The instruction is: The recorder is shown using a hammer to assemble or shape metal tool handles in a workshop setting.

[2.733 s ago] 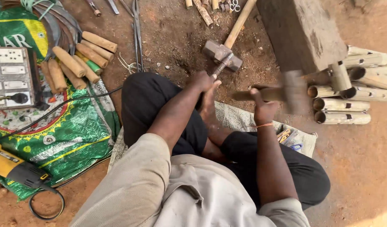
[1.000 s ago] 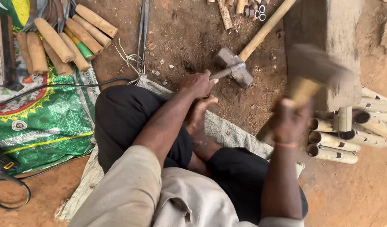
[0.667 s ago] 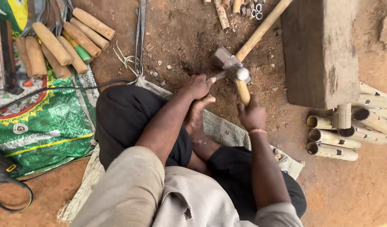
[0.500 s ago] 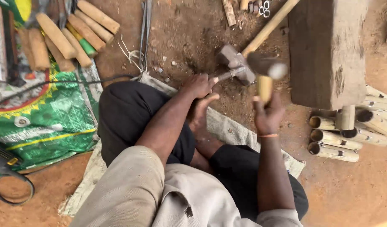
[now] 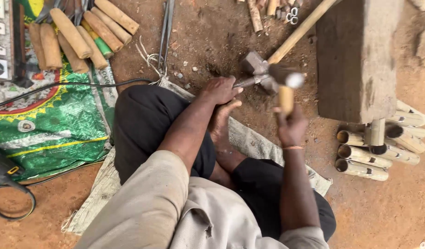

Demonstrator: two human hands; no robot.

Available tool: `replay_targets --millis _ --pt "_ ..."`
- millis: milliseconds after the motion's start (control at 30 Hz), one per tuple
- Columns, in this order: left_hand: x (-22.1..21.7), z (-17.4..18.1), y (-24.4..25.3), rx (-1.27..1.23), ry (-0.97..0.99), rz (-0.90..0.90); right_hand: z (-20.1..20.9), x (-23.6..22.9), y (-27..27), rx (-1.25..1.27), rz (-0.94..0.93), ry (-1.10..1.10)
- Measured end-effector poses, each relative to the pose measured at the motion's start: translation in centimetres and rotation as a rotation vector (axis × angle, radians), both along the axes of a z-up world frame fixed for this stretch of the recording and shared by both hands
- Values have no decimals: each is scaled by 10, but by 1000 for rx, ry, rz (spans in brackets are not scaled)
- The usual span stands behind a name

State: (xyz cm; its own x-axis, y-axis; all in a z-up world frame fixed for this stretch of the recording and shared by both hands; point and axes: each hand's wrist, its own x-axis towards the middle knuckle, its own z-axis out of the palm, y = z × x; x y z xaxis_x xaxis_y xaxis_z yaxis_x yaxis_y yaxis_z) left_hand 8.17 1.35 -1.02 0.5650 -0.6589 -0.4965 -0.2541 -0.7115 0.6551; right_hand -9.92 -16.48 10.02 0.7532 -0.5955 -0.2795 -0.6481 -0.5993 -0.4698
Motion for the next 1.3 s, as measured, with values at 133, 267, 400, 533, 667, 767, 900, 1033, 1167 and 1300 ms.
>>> replay_targets --millis 133,267,400,533,667,767,900,1033,1167,1300 --pt "6 22 -2 56 199 86 21 -4 -9 222 245 -922" --pt "6 -19 -15 95 179 40 -23 -9 -18 66 273 -843" --pt "4 -34 -14 18 46 18 -42 -10 -8 -220 236 -193" --pt "9 -10 -8 32 137 42 4 -6 -7 242 -8 -512" --pt "14 18 -3 21 301 134 10 -4 -37 109 343 -1185" --pt "1 -25 -16 70 71 50 -77 -38 -56 25 265 -826" --pt "-12 -21 -4 143 -58 180 -50 -11 -8 -98 95 163" --pt "5 -15 3 33 124 146 2 -18 -15 290 25 -585" --pt "14 -4 2 42 66 67 36 -6 -16 242 328 -1163" --pt "15 7 6 -17 51 49 -5 -3 1 38 288 -859"
